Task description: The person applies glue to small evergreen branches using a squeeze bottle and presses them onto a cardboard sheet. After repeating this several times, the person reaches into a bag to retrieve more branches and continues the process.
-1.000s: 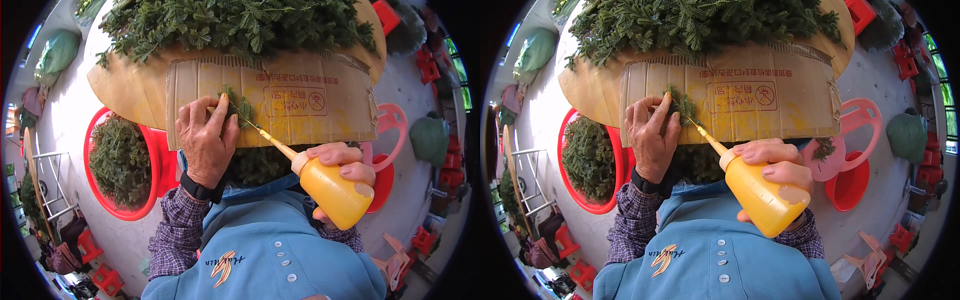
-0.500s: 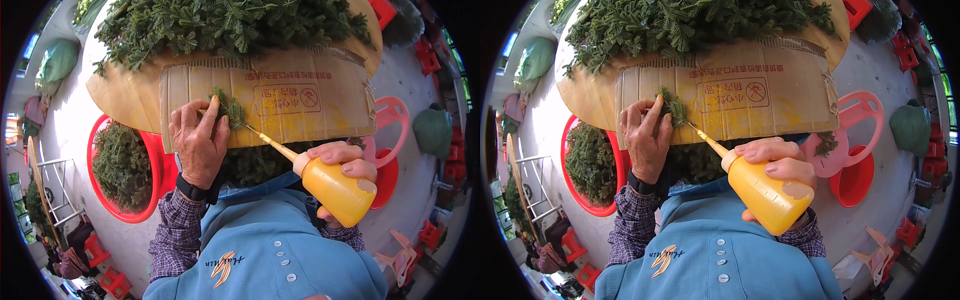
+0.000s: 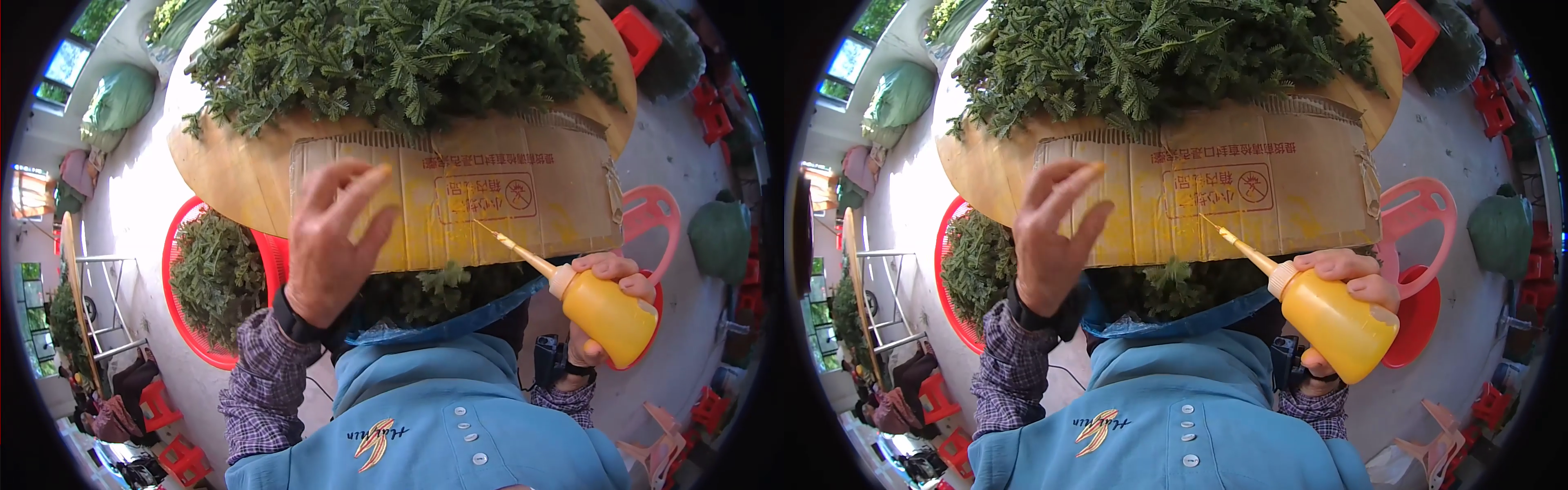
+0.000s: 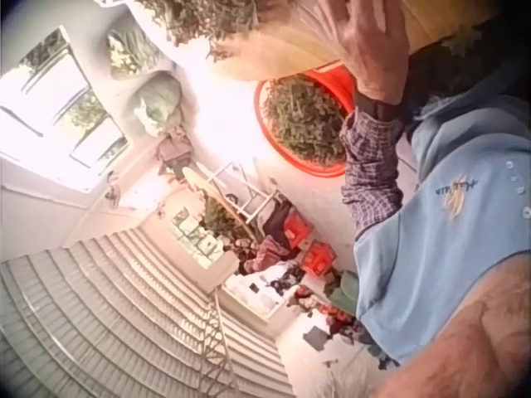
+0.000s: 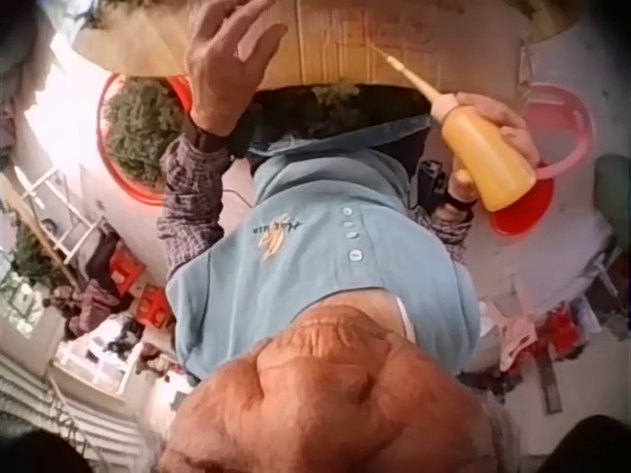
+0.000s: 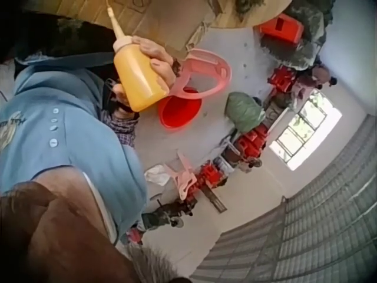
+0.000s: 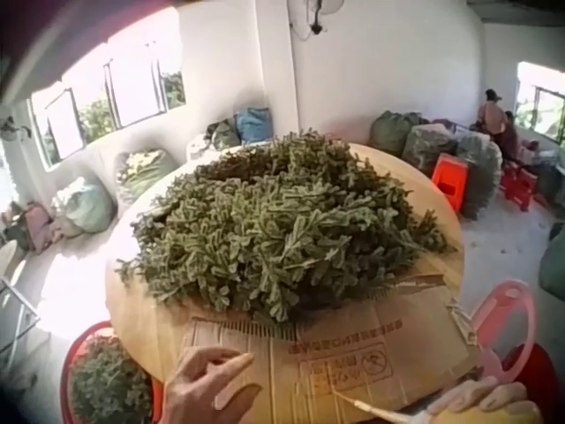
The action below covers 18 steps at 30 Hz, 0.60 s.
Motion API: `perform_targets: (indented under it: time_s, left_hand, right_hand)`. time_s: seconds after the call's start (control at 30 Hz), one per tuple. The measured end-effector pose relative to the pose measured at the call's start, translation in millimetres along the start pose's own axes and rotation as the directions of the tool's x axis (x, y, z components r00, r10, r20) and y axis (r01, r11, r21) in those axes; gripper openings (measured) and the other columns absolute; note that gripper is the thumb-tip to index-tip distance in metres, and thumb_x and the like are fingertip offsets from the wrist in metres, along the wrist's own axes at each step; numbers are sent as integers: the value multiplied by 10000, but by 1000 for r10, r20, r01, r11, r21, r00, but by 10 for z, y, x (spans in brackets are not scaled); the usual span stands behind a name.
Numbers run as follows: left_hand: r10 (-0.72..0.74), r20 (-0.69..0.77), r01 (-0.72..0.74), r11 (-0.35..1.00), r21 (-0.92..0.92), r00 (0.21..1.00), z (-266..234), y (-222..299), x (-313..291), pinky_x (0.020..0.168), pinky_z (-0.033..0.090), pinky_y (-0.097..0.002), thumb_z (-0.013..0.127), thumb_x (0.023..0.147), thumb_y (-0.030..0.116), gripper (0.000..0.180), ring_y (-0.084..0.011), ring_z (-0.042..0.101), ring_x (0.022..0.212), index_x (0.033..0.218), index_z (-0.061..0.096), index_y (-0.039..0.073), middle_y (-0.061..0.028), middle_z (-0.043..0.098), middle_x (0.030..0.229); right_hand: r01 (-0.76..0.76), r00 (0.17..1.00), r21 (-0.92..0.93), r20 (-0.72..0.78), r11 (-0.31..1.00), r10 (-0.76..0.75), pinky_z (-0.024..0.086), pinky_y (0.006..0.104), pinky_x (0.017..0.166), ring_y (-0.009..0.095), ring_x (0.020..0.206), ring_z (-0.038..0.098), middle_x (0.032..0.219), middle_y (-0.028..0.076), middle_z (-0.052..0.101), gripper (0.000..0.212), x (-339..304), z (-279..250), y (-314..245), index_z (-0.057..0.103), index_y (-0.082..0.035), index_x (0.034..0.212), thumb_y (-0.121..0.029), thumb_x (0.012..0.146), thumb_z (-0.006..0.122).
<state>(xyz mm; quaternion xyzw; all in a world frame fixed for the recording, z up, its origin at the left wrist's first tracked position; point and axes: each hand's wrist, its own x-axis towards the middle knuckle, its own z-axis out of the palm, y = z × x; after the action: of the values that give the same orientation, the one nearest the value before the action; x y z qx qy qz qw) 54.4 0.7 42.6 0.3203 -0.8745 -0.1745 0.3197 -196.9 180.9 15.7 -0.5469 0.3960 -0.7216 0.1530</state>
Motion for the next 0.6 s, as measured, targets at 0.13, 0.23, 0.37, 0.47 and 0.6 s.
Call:
perform_targets:
  time_s: [0.13, 0.23, 0.37, 0.47, 0.6]
  left_hand:
    - [56, -220, 18, 947, 321, 974, -34, -353, 488, 827, 492, -401, 769, 772, 131, 356, -298, 564, 977, 1112, 677, 76, -87, 588, 1082]
    - [9, -147, 56, 903, 427, 989, -71, -571, 647, 830, 498, -390, 765, 774, 118, 336, -281, 577, 953, 1092, 672, 62, -86, 587, 1054]
    - [-21, -133, 72, 916, 395, 991, -133, -813, 694, 824, 507, -358, 732, 809, 89, 267, -247, 598, 912, 1063, 661, 47, -87, 596, 1016]
    - [-41, -174, 82, 968, 236, 984, -146, -805, 643, 813, 510, -335, 692, 843, 62, 201, -225, 609, 890, 1040, 657, 40, -93, 608, 998]
    - [-141, -203, 98, 973, -208, 969, -206, -602, 406, 798, 511, -308, 627, 884, 13, 116, -200, 617, 891, 995, 655, 31, -103, 625, 987]
  right_hand:
    - [-16, 1000, -6, -22, 1000, 16, 553, 462, 818, 364, 928, 627, 1112, 175, 555, 749, 32, 38, 61, 412, -96, 1168, -510, 720, 846]
    - [11, 1000, 23, -6, 1000, -11, 546, 455, 813, 366, 930, 623, 1106, 179, 558, 757, 60, 60, 124, 430, -84, 1191, -515, 723, 840]
    - [61, 998, 52, 19, 997, -62, 531, 437, 804, 366, 936, 615, 1098, 184, 562, 771, 83, 65, 165, 466, -63, 1237, -511, 728, 833]
    - [49, 999, 53, 21, 997, -51, 532, 438, 801, 369, 938, 614, 1099, 184, 561, 769, 78, 58, 150, 464, -63, 1234, -501, 726, 838]
    - [38, 999, 31, 8, 999, -39, 533, 437, 802, 370, 937, 614, 1097, 183, 561, 777, 59, 20, 138, 460, -64, 1231, -502, 718, 844]
